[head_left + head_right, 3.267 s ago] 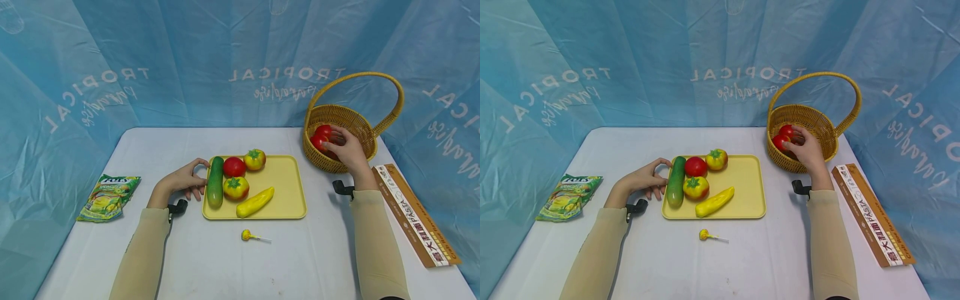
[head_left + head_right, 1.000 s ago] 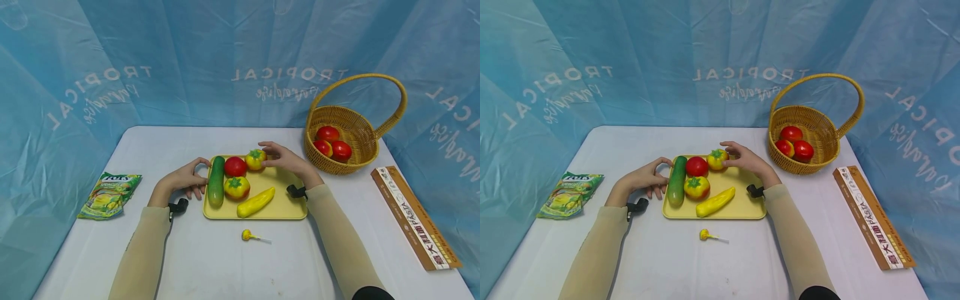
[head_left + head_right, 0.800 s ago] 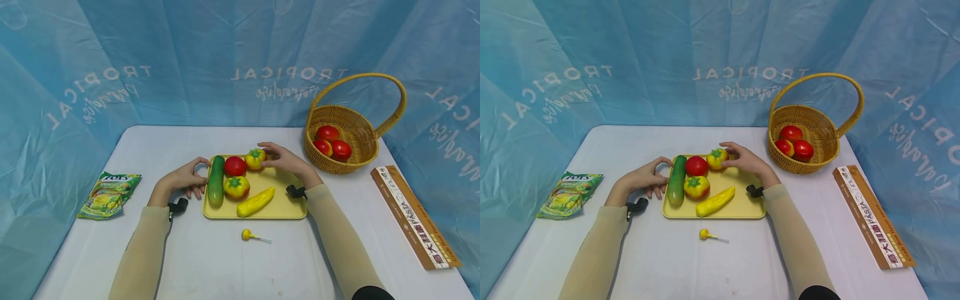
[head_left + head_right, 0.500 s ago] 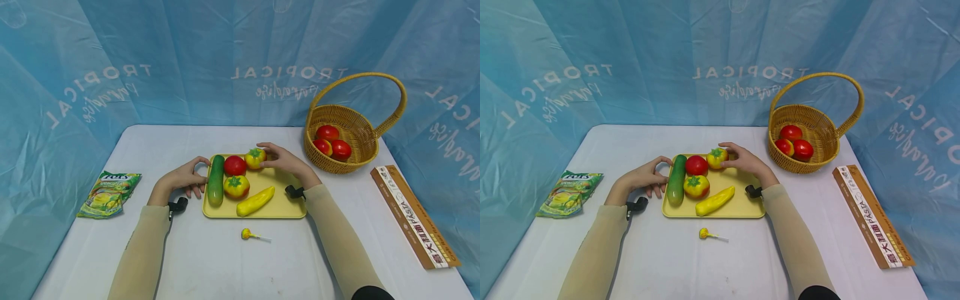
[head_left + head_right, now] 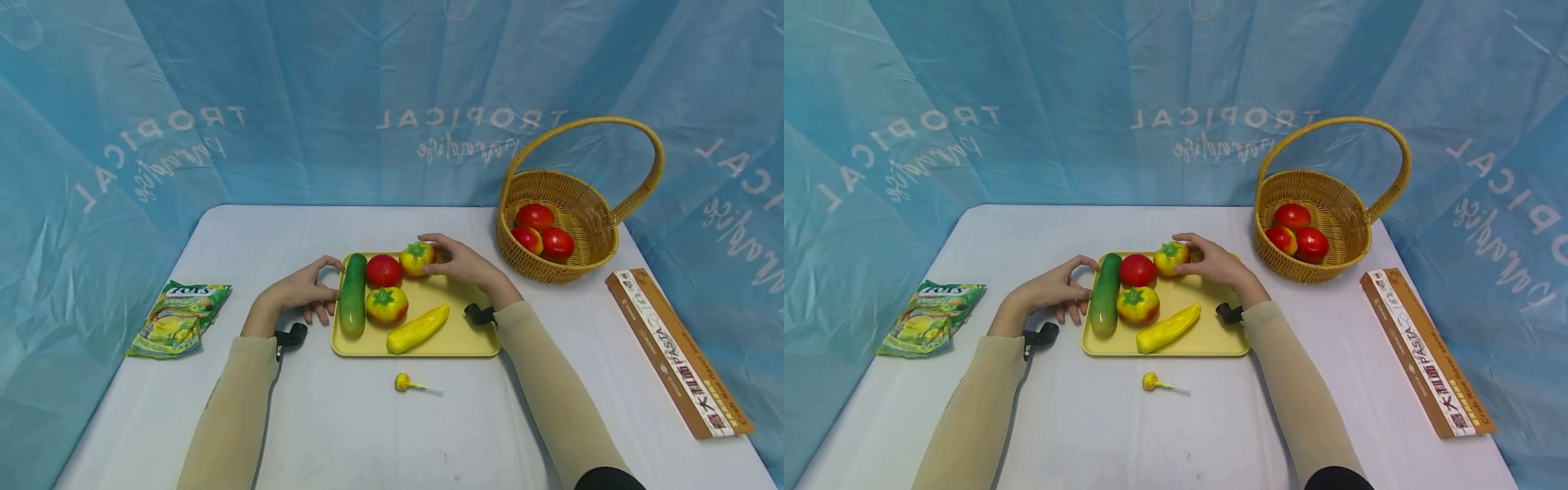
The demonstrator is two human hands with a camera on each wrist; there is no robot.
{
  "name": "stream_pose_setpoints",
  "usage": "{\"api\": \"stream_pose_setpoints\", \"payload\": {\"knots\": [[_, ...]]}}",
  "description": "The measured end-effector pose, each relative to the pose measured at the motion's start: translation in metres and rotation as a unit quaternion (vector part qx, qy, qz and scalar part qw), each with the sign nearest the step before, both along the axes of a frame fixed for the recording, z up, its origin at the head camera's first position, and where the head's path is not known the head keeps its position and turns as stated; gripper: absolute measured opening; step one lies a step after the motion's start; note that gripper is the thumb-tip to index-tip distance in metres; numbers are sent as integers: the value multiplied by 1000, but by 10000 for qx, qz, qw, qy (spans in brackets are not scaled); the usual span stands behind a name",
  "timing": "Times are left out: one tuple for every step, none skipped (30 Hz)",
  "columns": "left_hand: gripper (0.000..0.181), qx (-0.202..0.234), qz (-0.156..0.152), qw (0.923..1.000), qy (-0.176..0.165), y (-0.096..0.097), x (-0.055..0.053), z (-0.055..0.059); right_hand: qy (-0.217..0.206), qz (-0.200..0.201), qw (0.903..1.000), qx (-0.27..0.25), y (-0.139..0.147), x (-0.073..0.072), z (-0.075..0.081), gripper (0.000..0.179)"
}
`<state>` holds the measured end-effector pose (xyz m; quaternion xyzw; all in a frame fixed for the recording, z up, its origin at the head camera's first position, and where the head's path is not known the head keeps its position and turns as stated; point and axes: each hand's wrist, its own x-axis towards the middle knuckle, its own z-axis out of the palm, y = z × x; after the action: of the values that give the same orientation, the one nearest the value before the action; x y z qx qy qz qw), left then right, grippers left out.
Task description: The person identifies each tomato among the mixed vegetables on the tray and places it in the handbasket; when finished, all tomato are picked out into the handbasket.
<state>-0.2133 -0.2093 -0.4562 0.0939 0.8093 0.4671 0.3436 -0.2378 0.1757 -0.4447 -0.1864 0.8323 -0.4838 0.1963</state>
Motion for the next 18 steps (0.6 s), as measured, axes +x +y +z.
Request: {"api": "stream_pose_setpoints", "payload": {"knots": [[59,8,2,10000,0,0,0,-1,-5,-2,10000,11,0,0,0,74],[59,13,0,10000,1,0,0,-1,3,-3,10000,25,0,0,-1,75],[59,21,-3,10000,6,0,0,-1,8,-6,10000,35,-1,0,-2,75],[59,22,-4,10000,16,-1,0,-1,14,-11,10000,32,-1,0,-2,75],[59,24,-5,10000,19,-1,0,-1,21,-15,10000,36,-1,-1,-2,75],[58,32,-9,10000,17,-1,0,-1,20,-24,10000,35,-1,-1,-2,75],[58,37,-13,10000,15,-1,-1,-1,11,-32,10000,30,-1,0,-2,75],[59,37,-14,10000,10,-1,-1,-1,13,-37,10000,30,-1,-1,-2,75],[59,39,-16,10000,7,-1,-1,-1,15,-40,10000,34,-1,-1,-2,74],[59,44,-17,10000,-2,-1,-1,-1,20,-45,10000,39,-1,-1,-2,74],[59,48,-18,10000,-5,-1,-1,-2,33,-47,10000,52,-2,-1,-2,74],[59,46,-18,10000,-2,-1,-1,-2,48,-57,10000,67,-2,-1,-2,74],[59,42,-17,10000,0,-1,-1,-2,75,-56,9999,90,-2,-1,-3,73],[59,41,-16,10000,3,-1,-1,-2,102,-55,9999,106,-2,-1,-4,73],[59,37,-15,10000,2,-1,-1,-3,115,-65,9999,107,-3,-1,-4,73],[59,33,-11,10000,2,-1,-1,-3,129,-76,9998,115,-3,-1,-4,72],[59,30,-8,10000,3,-2,-1,-3,144,-81,9998,116,-3,-1,-4,72],[59,30,-5,10000,5,-2,-1,-3,150,-97,9998,111,-4,-1,-4,72]]}}
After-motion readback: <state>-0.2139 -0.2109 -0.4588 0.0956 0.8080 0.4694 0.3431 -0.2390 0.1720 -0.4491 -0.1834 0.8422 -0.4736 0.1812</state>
